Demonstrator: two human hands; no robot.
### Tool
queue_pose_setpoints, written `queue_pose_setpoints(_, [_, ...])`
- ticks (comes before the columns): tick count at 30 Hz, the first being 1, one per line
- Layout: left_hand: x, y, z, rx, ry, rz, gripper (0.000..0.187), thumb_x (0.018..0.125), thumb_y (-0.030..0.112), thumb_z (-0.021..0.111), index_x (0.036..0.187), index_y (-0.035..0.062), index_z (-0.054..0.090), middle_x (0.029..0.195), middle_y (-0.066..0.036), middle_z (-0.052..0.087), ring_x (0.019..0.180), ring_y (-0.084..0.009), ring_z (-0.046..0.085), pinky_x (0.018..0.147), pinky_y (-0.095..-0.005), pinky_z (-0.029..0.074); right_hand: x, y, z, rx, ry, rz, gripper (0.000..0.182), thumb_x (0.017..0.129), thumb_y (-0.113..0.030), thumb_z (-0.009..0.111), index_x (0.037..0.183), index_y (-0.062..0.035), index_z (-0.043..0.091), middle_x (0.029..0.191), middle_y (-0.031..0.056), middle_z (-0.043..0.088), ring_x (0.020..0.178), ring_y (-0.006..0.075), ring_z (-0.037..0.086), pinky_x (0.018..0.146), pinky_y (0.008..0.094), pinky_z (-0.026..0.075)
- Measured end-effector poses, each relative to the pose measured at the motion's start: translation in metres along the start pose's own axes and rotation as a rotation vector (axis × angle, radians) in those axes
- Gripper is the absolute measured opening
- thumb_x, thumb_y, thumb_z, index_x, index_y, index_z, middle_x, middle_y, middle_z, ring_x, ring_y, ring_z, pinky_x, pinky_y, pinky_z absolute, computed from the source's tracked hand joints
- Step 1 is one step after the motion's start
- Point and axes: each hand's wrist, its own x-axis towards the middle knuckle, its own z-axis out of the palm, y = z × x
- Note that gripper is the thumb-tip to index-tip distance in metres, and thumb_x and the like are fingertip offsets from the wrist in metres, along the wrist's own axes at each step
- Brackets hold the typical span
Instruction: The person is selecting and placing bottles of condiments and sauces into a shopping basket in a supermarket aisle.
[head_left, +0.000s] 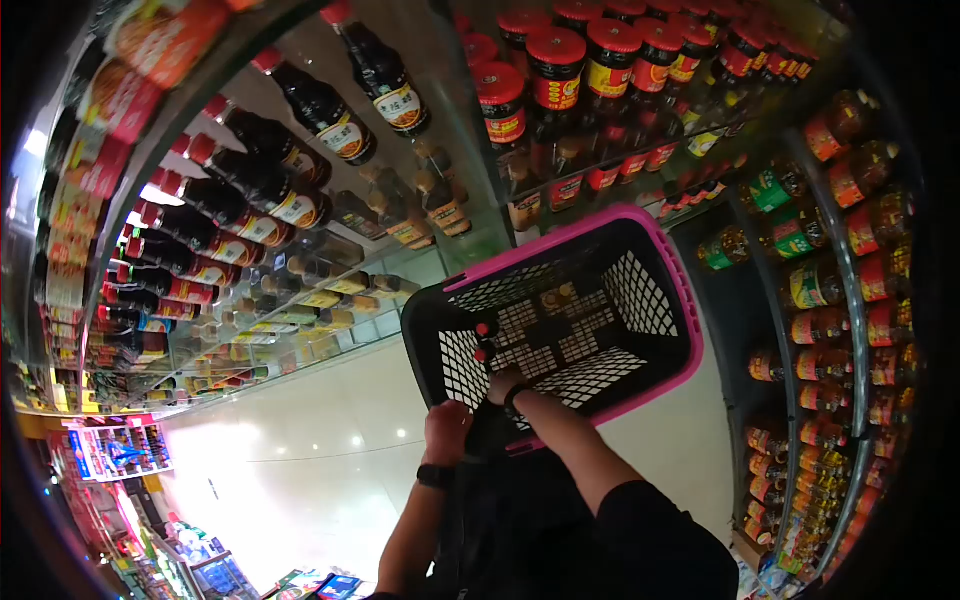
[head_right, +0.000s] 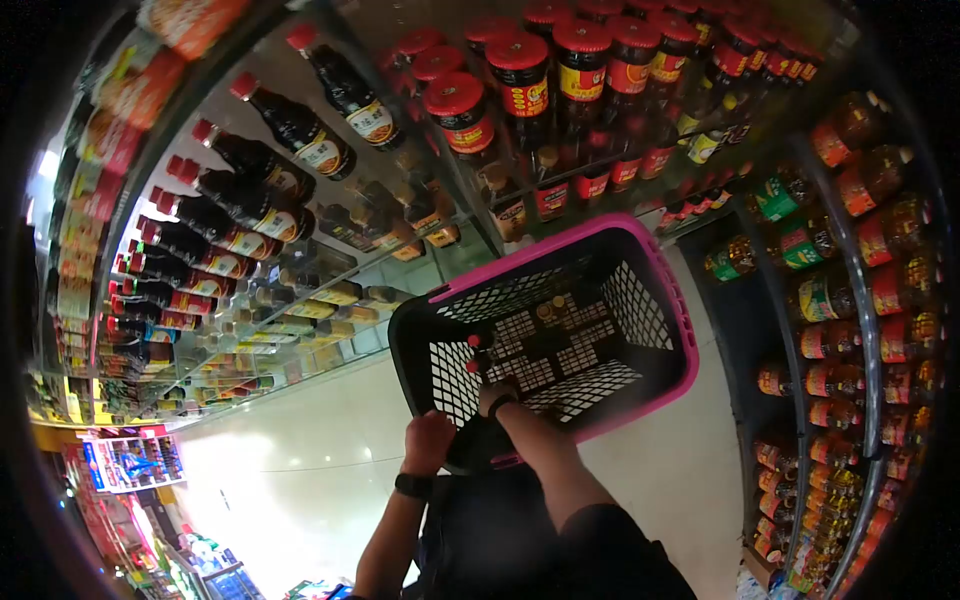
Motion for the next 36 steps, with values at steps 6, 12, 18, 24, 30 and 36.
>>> queue_pose_setpoints(6, [-0.002, -0.017, -0.03, -0.498, 0.029, -0.183, 0.014, 0.081, 0.018, 0.046, 0.084, 0.007, 0.054, 0.085, -0.006, 0.055, 0.088, -0.0233, 0.051, 0.083, -0.0348, 0.04, -0.003, -0.027, -0.013, -0.144, -0.191, 0.224, 0.026, 0.081, -0.017, 0.044, 0.102, -0.013, 0.058, 0.104, 0.0091, 0.058, 0.099, 0.0276, 0.053, 0.076, 0.0398, 0.046])
queue_pose_setpoints(12, [0.005, 0.001, -0.023, -0.619, 0.1, -0.274, 0.014, 0.082, 0.018, 0.044, 0.08, 0.0067, 0.052, 0.081, -0.005, 0.053, 0.085, -0.0223, 0.051, 0.08, -0.0355, 0.04, 0.013, 0.004, -0.004, -0.163, -0.082, -0.075, 0.024, 0.081, -0.017, 0.042, 0.089, -0.007, 0.063, 0.094, 0.0121, 0.06, 0.092, 0.0272, 0.056, 0.078, 0.04, 0.044])
queue_pose_setpoints(18, [0.009, 0.031, 0.001, -0.019, -0.194, -0.058, 0.015, 0.08, 0.015, 0.044, 0.066, 0.0092, 0.042, 0.066, -0.004, 0.041, 0.07, -0.0192, 0.044, 0.068, -0.0322, 0.039, -0.047, 0.008, -0.092, 0.068, 0.037, 0.028, 0.021, 0.07, -0.02, 0.049, 0.07, -0.0039, 0.063, 0.072, 0.0167, 0.06, 0.07, 0.0326, 0.059, 0.061, 0.0423, 0.047])
queue_pose_setpoints(24, [0.063, -0.045, -0.051, -0.277, -0.109, -0.118, 0.013, 0.073, 0.012, 0.046, 0.062, 0.0089, 0.041, 0.064, -0.004, 0.041, 0.065, -0.0194, 0.043, 0.06, -0.0303, 0.037, -0.136, 0.012, -0.187, 0.329, 0.221, 0.081, 0.028, 0.066, -0.024, 0.055, 0.067, 0.0031, 0.06, 0.059, 0.017, 0.057, 0.055, 0.0281, 0.056, 0.053, 0.0383, 0.043])
queue_pose_setpoints(30, [0.068, 0.021, -0.007, -0.527, -0.007, -0.494, 0.023, 0.074, 0.029, 0.051, 0.079, 0.009, 0.042, 0.069, -0.006, 0.044, 0.069, -0.0209, 0.048, 0.067, -0.0359, 0.041, -0.245, 0.006, -0.265, 1.159, 0.268, 0.015, 0.017, 0.072, -0.015, 0.052, 0.071, 0.0009, 0.059, 0.05, 0.0041, 0.047, 0.038, 0.0099, 0.039, 0.037, 0.0242, 0.03])
queue_pose_setpoints(36, [0.049, 0.071, 0.034, -0.531, -0.007, -0.613, 0.056, 0.075, 0.045, 0.053, 0.116, 0.0077, 0.042, 0.104, -0.011, 0.047, 0.101, -0.0297, 0.044, 0.087, -0.054, 0.031, -0.294, 0.011, -0.283, 1.592, 0.263, -0.003, 0.023, 0.074, -0.008, 0.049, 0.092, 0.0042, 0.056, 0.056, 0.0033, 0.048, 0.04, 0.0051, 0.032, 0.034, 0.0185, 0.024])
